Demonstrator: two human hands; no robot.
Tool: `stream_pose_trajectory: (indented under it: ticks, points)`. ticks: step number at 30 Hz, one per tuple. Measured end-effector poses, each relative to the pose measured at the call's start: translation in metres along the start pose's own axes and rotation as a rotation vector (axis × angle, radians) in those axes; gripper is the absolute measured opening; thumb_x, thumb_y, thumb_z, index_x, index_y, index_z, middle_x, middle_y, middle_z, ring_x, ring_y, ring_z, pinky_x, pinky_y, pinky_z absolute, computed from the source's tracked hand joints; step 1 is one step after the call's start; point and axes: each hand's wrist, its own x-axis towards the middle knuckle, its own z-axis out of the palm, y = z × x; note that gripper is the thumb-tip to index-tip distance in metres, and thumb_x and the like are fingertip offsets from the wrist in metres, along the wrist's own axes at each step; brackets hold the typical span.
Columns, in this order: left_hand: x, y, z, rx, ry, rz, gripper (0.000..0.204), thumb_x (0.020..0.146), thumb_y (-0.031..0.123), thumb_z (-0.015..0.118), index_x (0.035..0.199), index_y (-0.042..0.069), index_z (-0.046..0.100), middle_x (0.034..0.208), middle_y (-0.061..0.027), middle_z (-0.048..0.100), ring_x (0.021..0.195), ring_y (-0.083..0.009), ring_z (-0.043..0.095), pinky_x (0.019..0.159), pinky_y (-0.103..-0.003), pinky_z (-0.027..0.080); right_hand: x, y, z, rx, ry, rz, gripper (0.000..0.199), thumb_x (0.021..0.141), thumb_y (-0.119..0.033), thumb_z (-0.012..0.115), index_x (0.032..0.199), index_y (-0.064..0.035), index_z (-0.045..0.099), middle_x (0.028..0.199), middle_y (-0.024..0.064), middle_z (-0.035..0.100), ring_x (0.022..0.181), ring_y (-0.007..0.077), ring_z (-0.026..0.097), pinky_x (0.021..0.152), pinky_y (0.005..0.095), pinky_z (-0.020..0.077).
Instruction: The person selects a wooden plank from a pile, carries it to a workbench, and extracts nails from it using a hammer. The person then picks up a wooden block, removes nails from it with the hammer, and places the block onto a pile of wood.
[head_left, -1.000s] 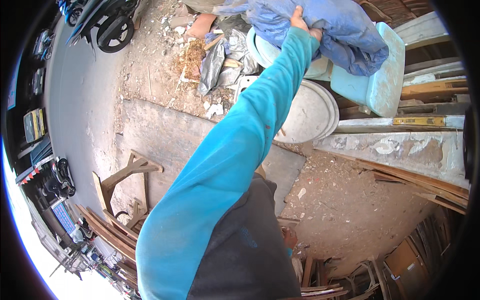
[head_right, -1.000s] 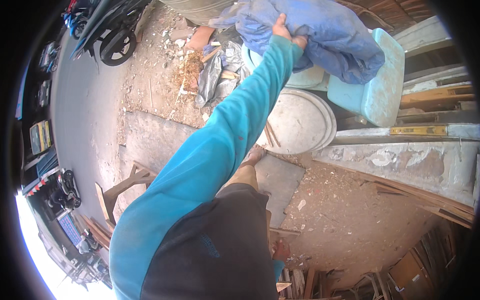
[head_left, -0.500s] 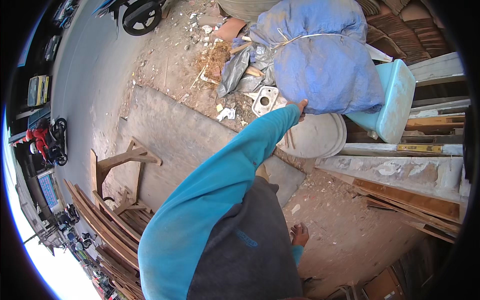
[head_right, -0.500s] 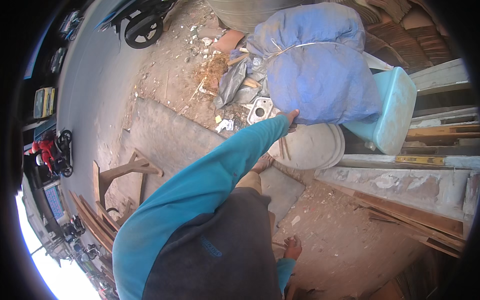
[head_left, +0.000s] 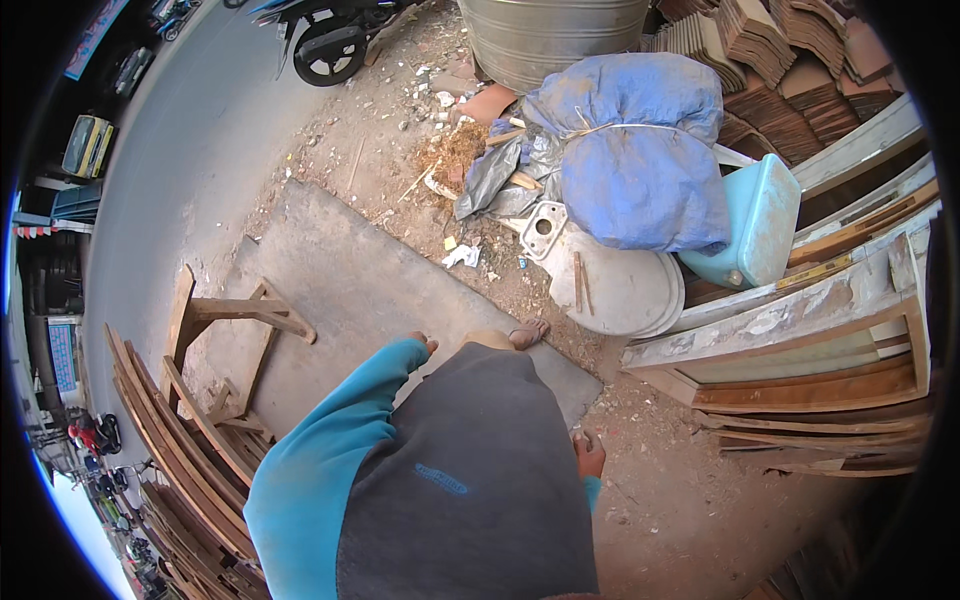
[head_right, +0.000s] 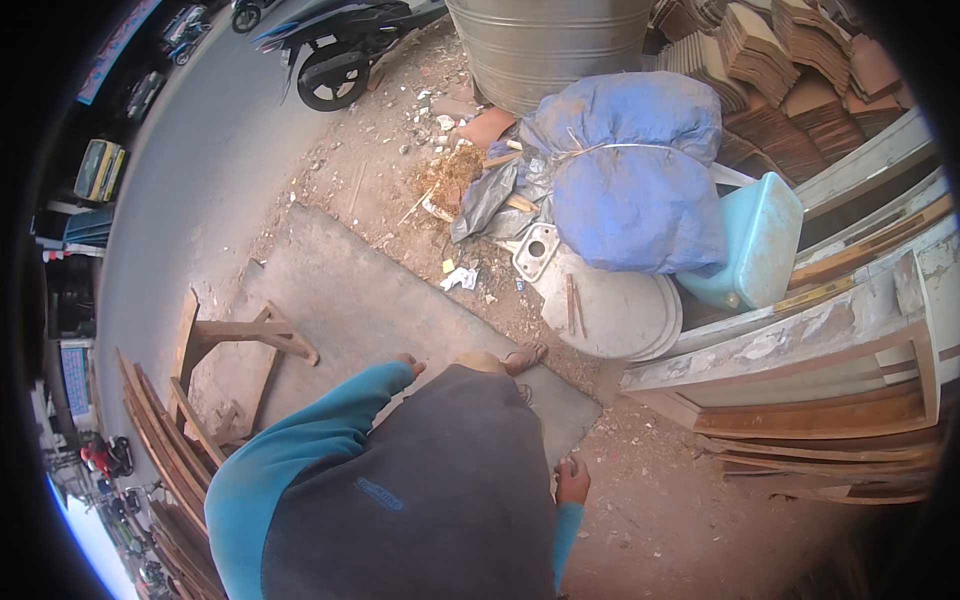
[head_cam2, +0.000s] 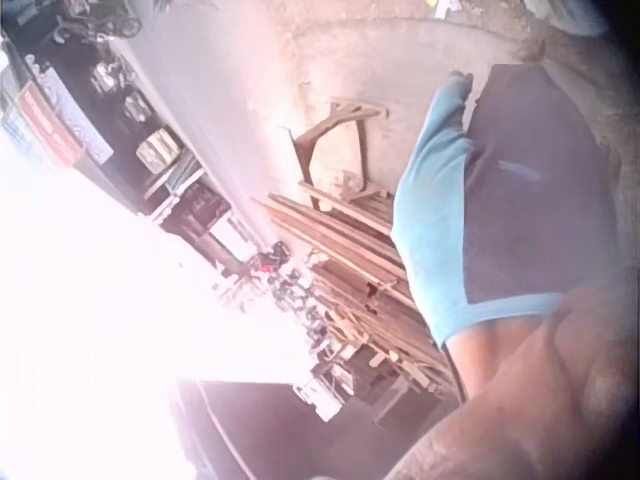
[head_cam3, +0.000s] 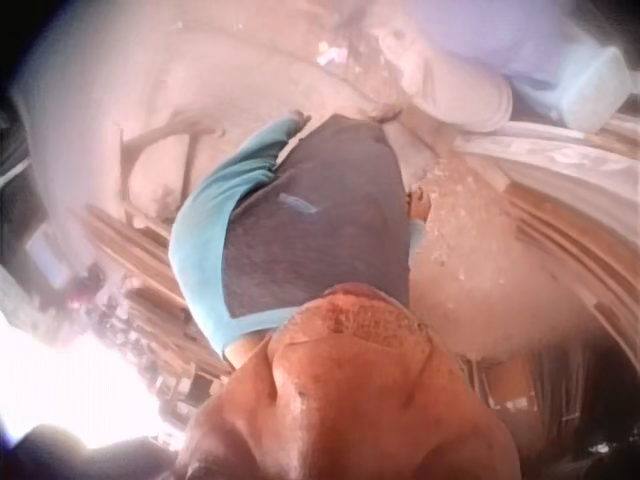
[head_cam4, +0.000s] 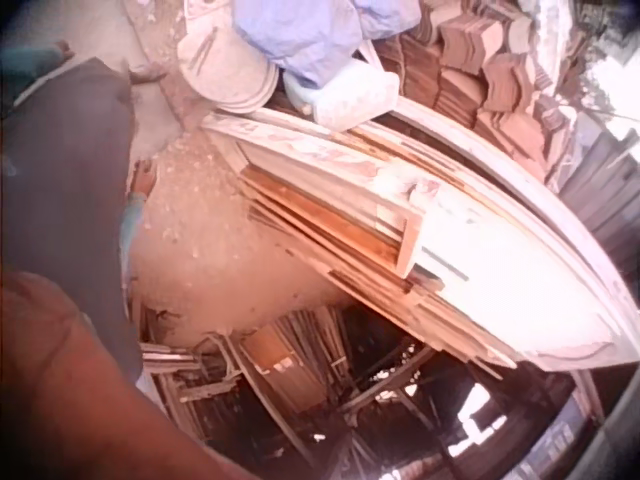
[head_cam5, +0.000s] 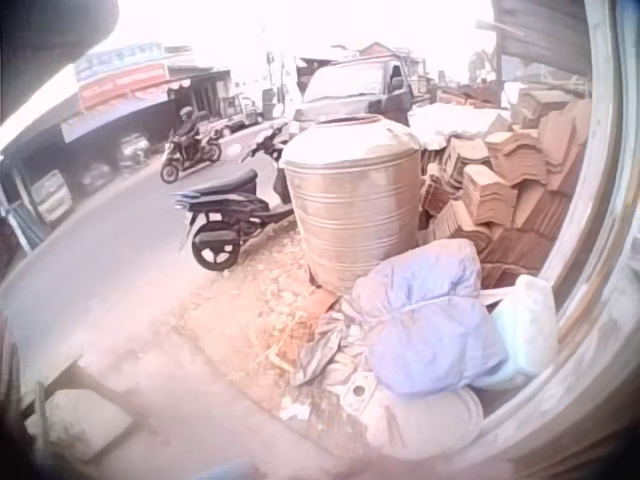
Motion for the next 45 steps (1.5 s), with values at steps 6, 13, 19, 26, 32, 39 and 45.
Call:
stream_pose_trajectory:
  ticks: [6,13,19,26,32,39,45]
  points:
    - [-0.008,-0.11,0.01,-0.113,0.034,-0.032,0.054,0.089,0.043,0.065,0.119,-0.003,0.066,0.096,-0.0171,0.075,0.083,-0.0283,0.072,0.081,-0.041,0.059,0.017,0.029,0.056,-0.026,-0.022,-0.153,0.056,0.094,-0.03,0.066,0.136,0.0055,0.052,0.116,0.0212,0.068,0.094,0.0251,0.071,0.074,0.0347,0.0569]
    - [0.001,-0.115,-0.081,-0.319,0.031,0.08,0.061,0.087,0.047,0.069,0.129,0.002,0.064,0.114,-0.0232,0.071,0.102,-0.0343,0.07,0.089,-0.043,0.056,-0.001,-0.014,0.168,-0.175,-0.19,-0.179,0.058,0.092,-0.032,0.069,0.134,0.0043,0.055,0.11,0.0191,0.069,0.09,0.0242,0.072,0.071,0.0337,0.057]
    - [0.07,-0.194,-0.184,-0.577,0.103,0.321,0.059,0.087,0.046,0.072,0.125,0.001,0.065,0.111,-0.0217,0.072,0.099,-0.0301,0.071,0.085,-0.041,0.057,0.01,-0.058,0.244,-0.2,-0.036,-0.117,0.054,0.092,-0.033,0.068,0.129,0.0061,0.057,0.104,0.0172,0.07,0.086,0.0258,0.072,0.069,0.0338,0.0569]
    - [0.151,-0.373,-0.325,-1.097,0.24,-0.09,0.036,0.097,0.028,0.066,0.116,-0.002,0.065,0.087,-0.0099,0.07,0.068,-0.0176,0.063,0.057,-0.033,0.05,0.019,-0.06,0.424,-0.297,-0.067,0.146,0.046,0.093,-0.038,0.066,0.11,0.0043,0.068,0.098,0.0196,0.072,0.094,0.0298,0.071,0.079,0.0386,0.0573]
    - [0.176,-0.506,-0.318,-1.395,0.009,-0.167,0.032,0.097,0.023,0.066,0.113,-0.004,0.061,0.079,-0.0066,0.064,0.062,-0.0141,0.057,0.05,-0.03,0.043,0.049,-0.151,0.536,-0.757,-0.226,-0.199,0.054,0.089,-0.044,0.067,0.111,0.0043,0.072,0.105,0.022,0.073,0.097,0.0275,0.071,0.088,0.0382,0.0541]
    - [0.197,-0.55,-0.4,-1.689,0.294,-0.183,0.044,0.097,0.027,0.069,0.127,0.0,0.052,0.087,-0.0112,0.063,0.064,-0.0163,0.055,0.05,-0.029,0.041,0.183,-0.313,0.631,-0.279,-0.107,-0.043,0.037,0.093,-0.028,0.067,0.115,0.0014,0.064,0.09,0.0092,0.068,0.072,0.0188,0.067,0.056,0.0299,0.0503]
    - [0.215,-0.496,-0.436,-1.619,0.286,-0.578,0.055,0.097,0.03,0.068,0.138,0.0,0.047,0.107,-0.0225,0.07,0.089,-0.0344,0.07,0.071,-0.039,0.055,0.267,-0.407,0.768,-0.324,-0.245,0.007,0.036,0.095,-0.029,0.065,0.112,0.0024,0.064,0.089,0.0127,0.068,0.072,0.0222,0.067,0.057,0.0351,0.0504]
